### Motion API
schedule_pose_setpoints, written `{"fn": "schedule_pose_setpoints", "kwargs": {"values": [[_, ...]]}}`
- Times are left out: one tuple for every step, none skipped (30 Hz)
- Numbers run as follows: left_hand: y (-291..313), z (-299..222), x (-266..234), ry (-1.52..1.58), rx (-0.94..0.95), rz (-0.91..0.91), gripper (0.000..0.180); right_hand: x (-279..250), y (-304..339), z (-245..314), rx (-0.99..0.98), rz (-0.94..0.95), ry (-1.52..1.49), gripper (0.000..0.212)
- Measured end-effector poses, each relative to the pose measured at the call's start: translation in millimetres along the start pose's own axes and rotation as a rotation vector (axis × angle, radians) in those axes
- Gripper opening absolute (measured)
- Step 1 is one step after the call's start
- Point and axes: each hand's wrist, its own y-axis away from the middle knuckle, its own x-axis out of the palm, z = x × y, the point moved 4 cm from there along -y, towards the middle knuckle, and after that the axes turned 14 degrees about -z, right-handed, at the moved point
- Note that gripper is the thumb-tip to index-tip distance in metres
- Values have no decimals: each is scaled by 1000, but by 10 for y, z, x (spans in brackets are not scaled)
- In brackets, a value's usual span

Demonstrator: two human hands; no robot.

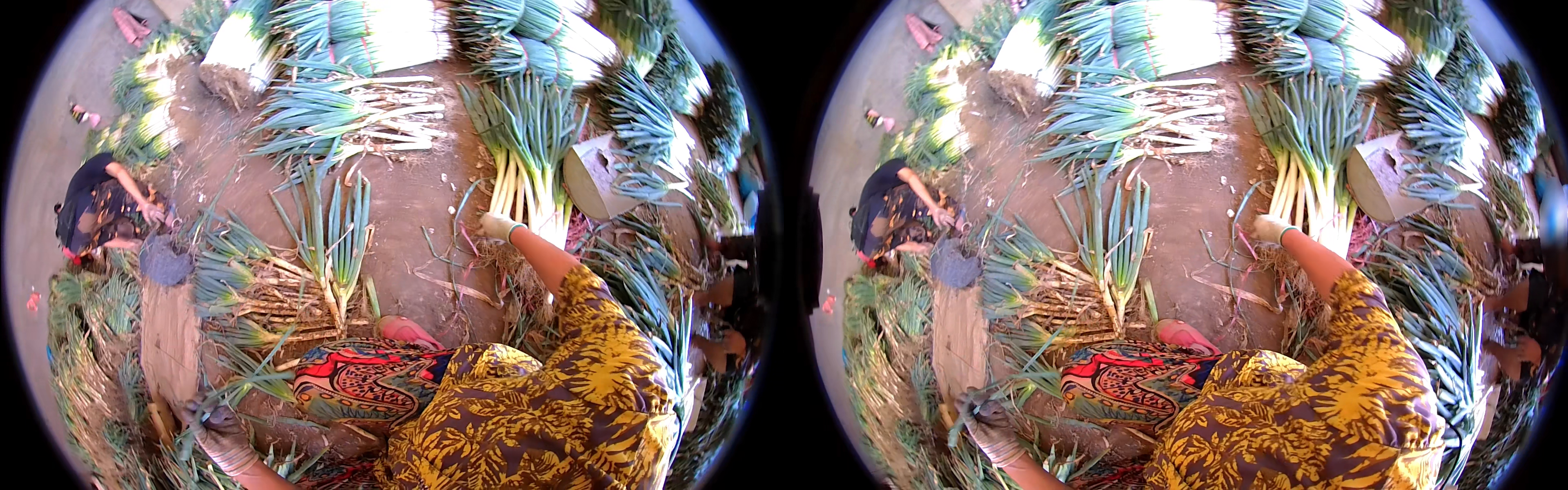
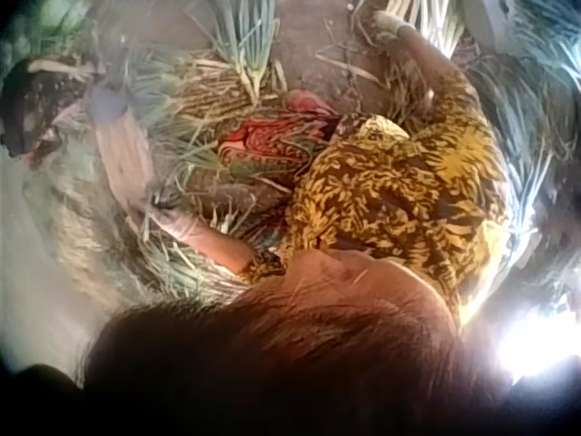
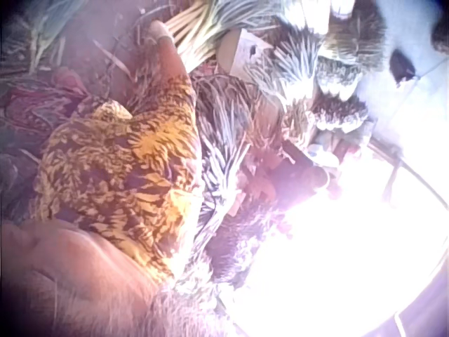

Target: The person gathers multiple leeks into a bundle and ties a plastic strip around the stalks by hand to secure them.

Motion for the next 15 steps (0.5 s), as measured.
{"fn": "schedule_pose_setpoints", "kwargs": {"values": [[40, -15, -25, -26, -102, 98, 17, -264, -140, 337, -157, -228, -257, 27], [16, 99, -26, -45, -229, 212, 18, -630, -195, 638, -611, -728, -86, 27], [132, -163, -246, -92, -266, 253, 20, -1059, -348, 1657, -318, -274, -772, 27], [378, -220, -304, -332, -37, 156, 27, -1710, -200, 2479, 197, -26, -1369, 29], [492, -103, -147, -528, 75, 221, 34, -2037, -171, 2859, 15, -29, -1437, 30], [598, 12, -23, -721, 199, 266, 41, -2424, -36, 3337, -187, -110, -1321, 31], [636, 109, 65, -742, 129, 357, 46, -2632, 72, 3711, -369, -200, -1280, 29], [730, 144, 125, -790, 77, 427, 52, -2574, 106, 4114, -466, -45, -1369, 27], [795, 162, 156, -669, -76, 407, 58, -2673, 276, 4525, -830, -176, -1291, 31], [831, 74, 139, -638, -113, 408, 59, -2817, 549, 4987, -1006, -279, -1003, 31], [856, -74, 56, -606, -148, 406, 60, -2947, 845, 5363, -1176, -151, -767, 26], [829, -183, -44, -582, -172, 381, 57, -2945, 1013, 5598, -1317, -148, -739, 23], [836, -375, -189, -566, -174, 336, 54, -2934, 1203, 5884, -1485, -143, -730, 20], [920, -546, -348, -549, -184, 297, 52, -2877, 1355, 6105, -1555, -76, -726, 20], [1017, -676, -436, -577, -141, 205, 50, -2842, 1432, 6216, -1605, -21, -693, 20]]}}
